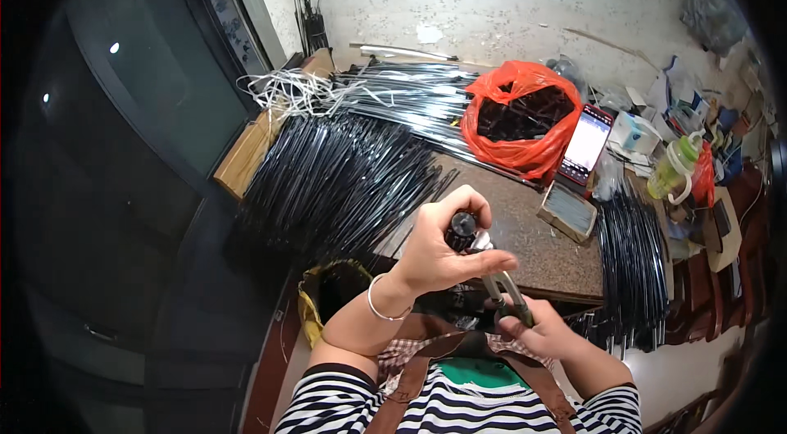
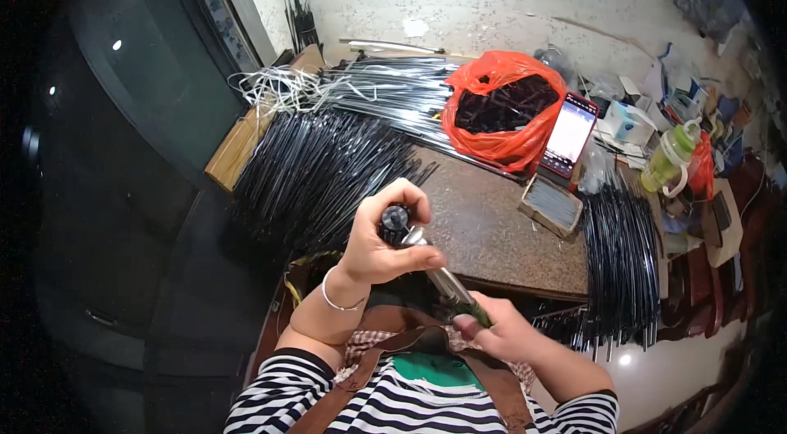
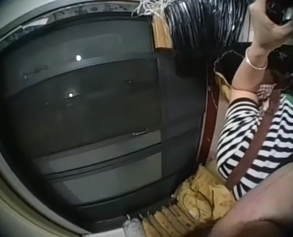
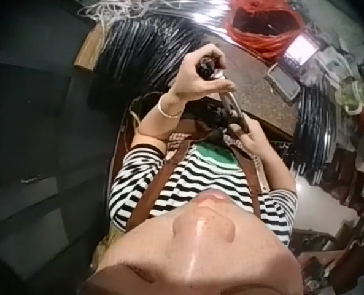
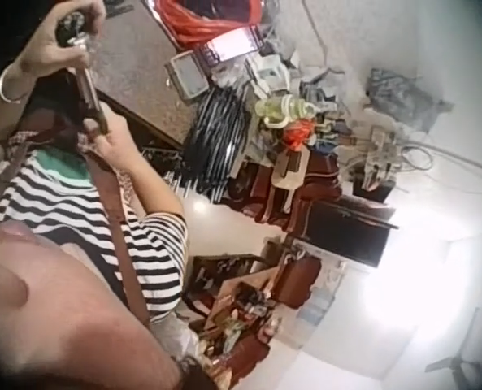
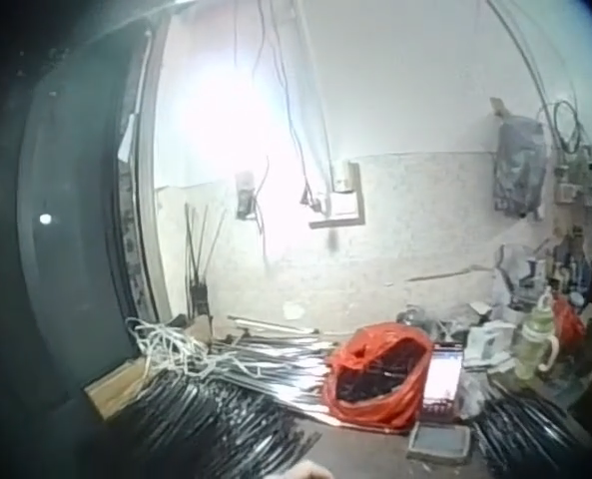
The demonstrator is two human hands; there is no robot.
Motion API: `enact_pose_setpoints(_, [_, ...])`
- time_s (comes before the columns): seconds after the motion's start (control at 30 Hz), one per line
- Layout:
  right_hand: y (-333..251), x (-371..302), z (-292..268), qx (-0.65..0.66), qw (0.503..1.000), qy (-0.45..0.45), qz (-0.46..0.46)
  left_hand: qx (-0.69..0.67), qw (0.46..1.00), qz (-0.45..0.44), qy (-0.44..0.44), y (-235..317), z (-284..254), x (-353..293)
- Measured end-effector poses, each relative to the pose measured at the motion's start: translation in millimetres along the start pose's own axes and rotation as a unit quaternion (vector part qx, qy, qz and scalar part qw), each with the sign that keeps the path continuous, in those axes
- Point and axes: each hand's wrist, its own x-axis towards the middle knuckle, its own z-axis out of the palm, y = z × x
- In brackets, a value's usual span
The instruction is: The recorder is assembling black cable components by attaching end fittings and bundling them at a workbench.
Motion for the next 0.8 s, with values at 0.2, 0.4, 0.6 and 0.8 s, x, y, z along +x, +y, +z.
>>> enact_pose_setpoints(0.2, [-8,10,-30,0.282,0.934,-0.208,0.075,-0.018,1.000,0.003,0.018,-1,-1,-2])
enact_pose_setpoints(0.4, [7,7,3,0.302,0.947,-0.105,0.036,-0.035,0.997,-0.045,0.041,5,11,1])
enact_pose_setpoints(0.6, [-2,16,-13,-0.074,0.974,0.157,-0.142,-0.074,0.988,-0.006,0.135,-2,23,10])
enact_pose_setpoints(0.8, [1,9,-29,-0.063,0.976,0.170,-0.120,-0.163,0.973,-0.011,0.160,-8,45,19])
